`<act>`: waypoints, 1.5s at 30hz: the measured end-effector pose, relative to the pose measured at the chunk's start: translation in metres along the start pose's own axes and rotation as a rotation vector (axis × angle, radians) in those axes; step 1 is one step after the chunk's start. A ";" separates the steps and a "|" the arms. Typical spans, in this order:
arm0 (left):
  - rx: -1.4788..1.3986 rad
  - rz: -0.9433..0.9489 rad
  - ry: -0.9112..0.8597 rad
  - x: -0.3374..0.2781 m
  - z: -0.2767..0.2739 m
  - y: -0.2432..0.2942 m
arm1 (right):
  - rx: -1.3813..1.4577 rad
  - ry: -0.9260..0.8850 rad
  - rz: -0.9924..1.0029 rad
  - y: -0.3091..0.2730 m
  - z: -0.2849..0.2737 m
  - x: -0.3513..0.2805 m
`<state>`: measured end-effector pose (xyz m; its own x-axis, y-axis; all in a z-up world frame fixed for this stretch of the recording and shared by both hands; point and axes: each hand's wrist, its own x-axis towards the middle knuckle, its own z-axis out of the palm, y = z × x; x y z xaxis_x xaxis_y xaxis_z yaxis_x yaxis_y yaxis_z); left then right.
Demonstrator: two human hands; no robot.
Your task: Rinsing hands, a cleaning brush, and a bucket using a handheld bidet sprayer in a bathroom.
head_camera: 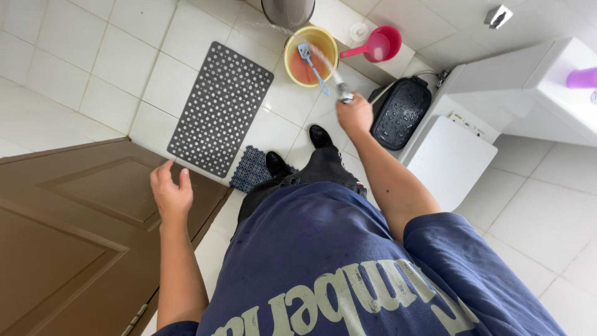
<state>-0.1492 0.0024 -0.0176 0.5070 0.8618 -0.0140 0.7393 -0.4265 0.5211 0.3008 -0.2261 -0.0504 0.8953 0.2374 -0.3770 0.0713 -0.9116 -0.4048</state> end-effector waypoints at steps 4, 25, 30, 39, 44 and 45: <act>-0.008 -0.125 -0.008 -0.009 0.005 0.033 | 0.034 0.073 0.094 0.047 -0.022 0.051; 0.083 -0.035 -0.064 0.021 0.047 0.163 | 0.105 0.019 -0.061 0.051 -0.079 0.113; 0.063 0.085 -0.010 0.029 0.046 0.170 | 0.206 0.065 -0.181 0.034 -0.088 0.132; 0.069 0.120 0.031 0.029 0.039 0.178 | 0.347 0.220 -0.288 0.009 -0.121 0.135; 0.061 0.112 0.037 0.020 0.042 0.165 | 0.344 0.214 -0.380 -0.010 -0.143 0.114; 0.063 0.113 0.040 0.018 0.043 0.163 | 0.339 0.210 -0.420 -0.012 -0.146 0.109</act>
<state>-0.0004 -0.0629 0.0308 0.5716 0.8170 0.0763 0.7053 -0.5367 0.4631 0.4622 -0.2381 0.0351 0.8911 0.4527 0.0333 0.3257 -0.5866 -0.7415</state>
